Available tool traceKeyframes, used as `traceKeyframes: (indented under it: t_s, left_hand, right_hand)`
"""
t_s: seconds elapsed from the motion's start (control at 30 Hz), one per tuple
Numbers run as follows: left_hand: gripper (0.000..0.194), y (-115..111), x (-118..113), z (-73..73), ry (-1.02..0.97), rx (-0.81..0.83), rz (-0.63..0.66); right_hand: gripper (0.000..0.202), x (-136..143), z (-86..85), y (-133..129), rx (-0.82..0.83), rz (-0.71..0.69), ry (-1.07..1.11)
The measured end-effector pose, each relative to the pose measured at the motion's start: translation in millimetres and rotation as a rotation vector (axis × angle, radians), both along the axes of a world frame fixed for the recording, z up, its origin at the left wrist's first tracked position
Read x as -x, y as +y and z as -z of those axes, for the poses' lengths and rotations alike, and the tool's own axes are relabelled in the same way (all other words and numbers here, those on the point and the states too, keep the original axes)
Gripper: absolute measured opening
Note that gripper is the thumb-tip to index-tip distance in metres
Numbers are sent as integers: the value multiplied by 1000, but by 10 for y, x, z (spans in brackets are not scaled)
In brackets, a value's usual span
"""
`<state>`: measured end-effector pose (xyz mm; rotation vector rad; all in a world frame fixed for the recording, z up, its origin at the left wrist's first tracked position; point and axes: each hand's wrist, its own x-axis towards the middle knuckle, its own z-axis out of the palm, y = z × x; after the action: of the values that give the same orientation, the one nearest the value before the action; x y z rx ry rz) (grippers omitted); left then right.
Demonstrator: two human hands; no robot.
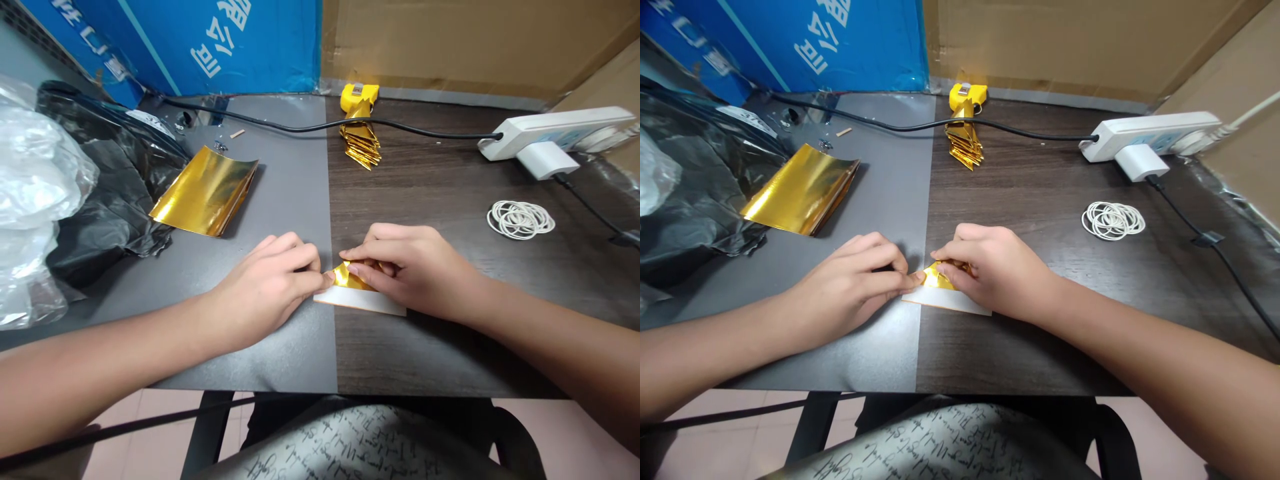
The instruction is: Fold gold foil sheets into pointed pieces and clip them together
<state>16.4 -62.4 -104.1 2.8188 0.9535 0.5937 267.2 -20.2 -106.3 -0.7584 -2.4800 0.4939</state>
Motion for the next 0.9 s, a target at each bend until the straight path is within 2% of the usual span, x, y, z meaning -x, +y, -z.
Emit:
traceKeyframes:
  t_s: [0.33,0.6,0.7,0.9]
  left_hand:
    - [29,7,-10,4,13,-35,5]
    - [29,18,-11,-5,14,-49,22]
    - [24,21,-1,-6,35,-16,43]
    - [24,24,23,-4,91,-35,96]
  right_hand:
    - [9,45,-9,34,16,89,-18]
    - [9,70,-39,53,92,144,-40]
    - [9,76,-39,57,111,150,-49]
    - [9,64,-33,68,73,157,-28]
